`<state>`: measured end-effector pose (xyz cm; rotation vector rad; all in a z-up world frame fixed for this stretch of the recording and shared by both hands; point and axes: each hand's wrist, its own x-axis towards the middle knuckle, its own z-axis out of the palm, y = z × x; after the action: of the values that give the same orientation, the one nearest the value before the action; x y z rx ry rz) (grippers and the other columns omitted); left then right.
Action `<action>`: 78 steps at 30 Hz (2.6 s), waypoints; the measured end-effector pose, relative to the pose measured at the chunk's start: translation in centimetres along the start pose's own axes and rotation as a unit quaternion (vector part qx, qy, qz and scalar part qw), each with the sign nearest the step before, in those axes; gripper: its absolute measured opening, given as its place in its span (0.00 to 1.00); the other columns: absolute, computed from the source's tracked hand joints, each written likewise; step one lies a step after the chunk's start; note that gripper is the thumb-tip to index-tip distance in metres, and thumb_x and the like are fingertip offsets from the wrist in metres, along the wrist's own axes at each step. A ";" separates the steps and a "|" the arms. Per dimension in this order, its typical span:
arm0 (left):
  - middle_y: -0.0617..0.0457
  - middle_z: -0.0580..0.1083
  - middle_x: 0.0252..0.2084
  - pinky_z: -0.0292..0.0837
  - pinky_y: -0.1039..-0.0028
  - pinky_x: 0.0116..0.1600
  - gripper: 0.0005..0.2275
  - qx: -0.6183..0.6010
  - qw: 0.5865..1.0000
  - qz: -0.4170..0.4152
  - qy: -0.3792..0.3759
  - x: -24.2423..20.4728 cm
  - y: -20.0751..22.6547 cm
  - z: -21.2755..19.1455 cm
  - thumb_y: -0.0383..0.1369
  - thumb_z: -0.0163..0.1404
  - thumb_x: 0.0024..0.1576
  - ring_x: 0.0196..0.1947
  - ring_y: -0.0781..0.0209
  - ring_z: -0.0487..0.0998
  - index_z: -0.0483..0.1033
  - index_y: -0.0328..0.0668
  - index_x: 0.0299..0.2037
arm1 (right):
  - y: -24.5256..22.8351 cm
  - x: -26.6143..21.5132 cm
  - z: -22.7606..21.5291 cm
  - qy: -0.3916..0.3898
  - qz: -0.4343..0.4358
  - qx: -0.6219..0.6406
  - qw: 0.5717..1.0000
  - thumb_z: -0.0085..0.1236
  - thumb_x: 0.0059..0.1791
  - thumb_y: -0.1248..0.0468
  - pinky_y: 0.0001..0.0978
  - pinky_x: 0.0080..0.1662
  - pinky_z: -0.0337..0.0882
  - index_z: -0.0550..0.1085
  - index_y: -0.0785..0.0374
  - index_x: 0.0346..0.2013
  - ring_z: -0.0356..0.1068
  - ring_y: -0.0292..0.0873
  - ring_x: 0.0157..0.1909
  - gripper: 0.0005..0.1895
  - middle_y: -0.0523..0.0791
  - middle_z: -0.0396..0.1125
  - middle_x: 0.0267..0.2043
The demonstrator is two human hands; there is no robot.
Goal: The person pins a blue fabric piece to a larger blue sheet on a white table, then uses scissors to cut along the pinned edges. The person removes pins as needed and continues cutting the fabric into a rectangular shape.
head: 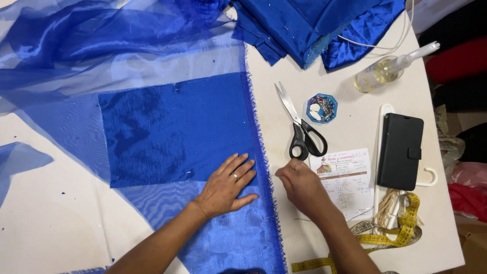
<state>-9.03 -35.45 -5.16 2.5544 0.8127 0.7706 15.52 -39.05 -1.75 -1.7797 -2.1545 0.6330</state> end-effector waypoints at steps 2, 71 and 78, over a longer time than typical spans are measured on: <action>0.45 0.71 0.59 0.56 0.52 0.72 0.23 -0.002 1.000 0.004 -0.003 -0.2 0.1 0.1 0.50 0.53 0.57 0.65 0.43 0.66 0.73 0.39 0.52 | -0.5 -0.6 0.2 0.001 0.022 0.014 1.000 0.54 0.51 0.63 0.32 0.37 0.75 0.77 0.54 0.34 0.72 0.44 0.35 0.04 0.43 0.67 0.29; 0.57 0.72 0.44 0.65 0.61 0.42 0.07 0.030 0.915 0.199 -0.350 9.1 -1.7 3.6 0.35 0.52 0.51 0.43 0.54 0.71 0.80 0.59 0.37 | -0.8 -3.7 4.3 0.068 0.005 0.115 0.991 0.59 0.48 0.66 0.34 0.26 0.62 0.75 0.55 0.38 0.61 0.39 0.25 0.04 0.42 0.59 0.27; 0.57 0.72 0.43 0.66 0.62 0.44 0.05 -0.010 0.899 0.152 -0.410 9.6 -1.5 4.0 0.34 0.54 0.47 0.43 0.53 0.72 0.79 0.57 0.33 | -0.7 -3.7 4.4 0.057 0.024 0.125 0.990 0.59 0.48 0.65 0.33 0.26 0.63 0.77 0.54 0.37 0.61 0.38 0.24 0.04 0.40 0.59 0.26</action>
<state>-0.66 -29.08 -5.32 2.6345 0.1275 -0.2613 13.62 -43.49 -4.96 -1.6934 -1.8726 0.7565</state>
